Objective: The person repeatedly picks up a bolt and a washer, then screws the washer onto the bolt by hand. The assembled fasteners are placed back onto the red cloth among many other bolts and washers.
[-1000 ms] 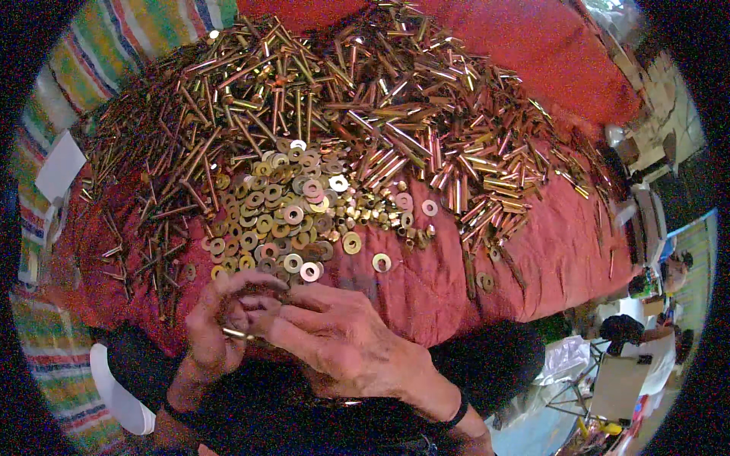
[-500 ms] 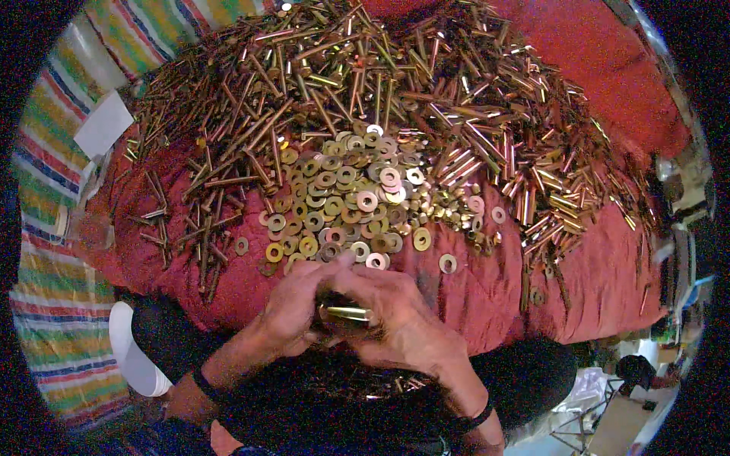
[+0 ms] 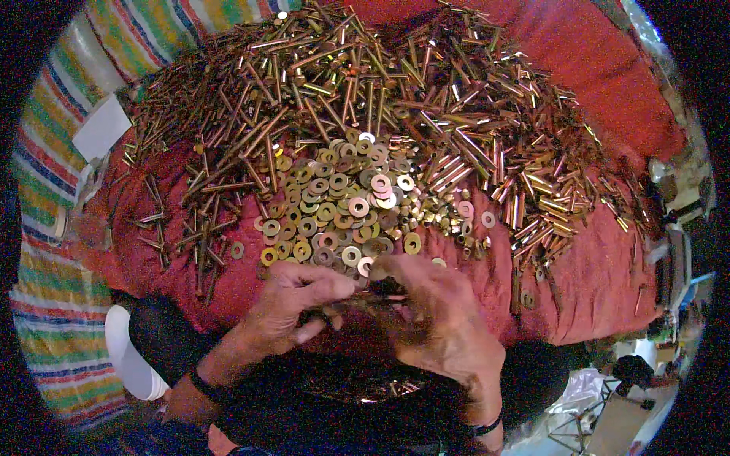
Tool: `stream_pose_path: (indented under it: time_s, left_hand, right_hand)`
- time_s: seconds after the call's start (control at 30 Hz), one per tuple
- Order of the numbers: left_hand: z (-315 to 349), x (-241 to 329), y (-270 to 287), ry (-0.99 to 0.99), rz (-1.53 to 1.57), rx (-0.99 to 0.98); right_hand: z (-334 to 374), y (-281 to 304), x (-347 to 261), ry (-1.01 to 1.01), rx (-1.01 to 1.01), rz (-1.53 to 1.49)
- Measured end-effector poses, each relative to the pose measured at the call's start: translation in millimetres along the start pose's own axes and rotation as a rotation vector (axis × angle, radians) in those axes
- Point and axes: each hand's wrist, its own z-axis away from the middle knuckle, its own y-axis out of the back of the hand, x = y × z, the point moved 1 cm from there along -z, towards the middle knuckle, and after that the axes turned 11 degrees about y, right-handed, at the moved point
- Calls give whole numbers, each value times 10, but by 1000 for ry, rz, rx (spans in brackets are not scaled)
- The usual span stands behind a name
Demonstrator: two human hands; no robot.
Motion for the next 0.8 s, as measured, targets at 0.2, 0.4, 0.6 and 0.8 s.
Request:
stream_pose_path:
  time_s: [0.2, 0.4, 0.6, 0.8]
  left_hand:
    - [78, 46, 87, -19, 50, -20]
    - [135, 59, 100, 24, 48, -68]
    - [186, 74, 139, 45, -11, -72]
    - [200, 66, 130, 40, 46, -115]
  right_hand:
    - [37, 197, 4, -46, 215, -36]
    - [57, 180, 2, 9, 186, -39]
    - [33, 159, 31, 36, 204, -123]
    - [3, 136, 30, 161, 135, -76]
